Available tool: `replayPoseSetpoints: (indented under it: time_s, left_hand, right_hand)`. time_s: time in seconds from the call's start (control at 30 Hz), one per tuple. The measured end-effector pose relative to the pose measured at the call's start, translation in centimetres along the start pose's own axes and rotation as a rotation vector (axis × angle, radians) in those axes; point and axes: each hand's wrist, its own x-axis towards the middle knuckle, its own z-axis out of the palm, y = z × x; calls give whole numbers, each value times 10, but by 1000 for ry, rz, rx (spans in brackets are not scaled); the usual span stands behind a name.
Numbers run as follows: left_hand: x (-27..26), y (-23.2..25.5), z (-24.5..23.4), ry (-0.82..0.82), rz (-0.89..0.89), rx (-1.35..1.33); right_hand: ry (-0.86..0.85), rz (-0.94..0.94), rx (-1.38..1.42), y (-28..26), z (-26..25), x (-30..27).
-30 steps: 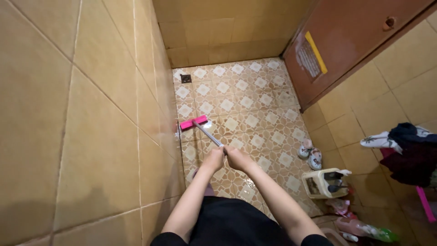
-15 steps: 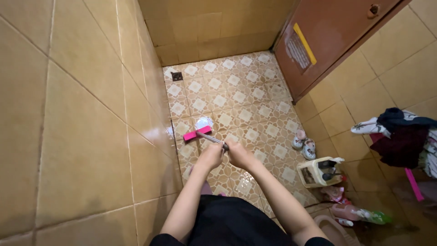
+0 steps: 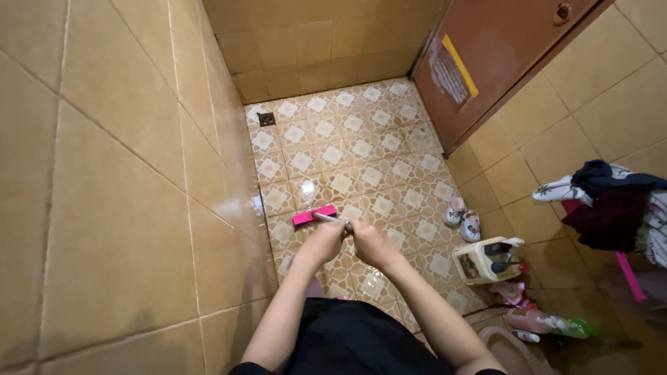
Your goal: Scrubbing the tiled floor of a small bathroom using a long-handled floor brush and water.
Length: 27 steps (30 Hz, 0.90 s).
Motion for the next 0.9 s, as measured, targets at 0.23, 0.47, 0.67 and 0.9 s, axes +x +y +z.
replayPoseSetpoints:
  time_s: [0.23,0.47,0.67,0.9]
  left_hand:
    - [-4,28,-14,-93,-114,47]
    - [1,-5,17,2,-16,61]
    - [0,-22,29,4,-25,64]
    - [5,-65,67,-82,-26,-28]
  right_hand:
    - [46,-9,86,1,-4,-3]
    - [101,-105,75,18,9,-5]
    - [65,-74,41,38,40,-1]
    - [-26,-25,30,46,61,-6]
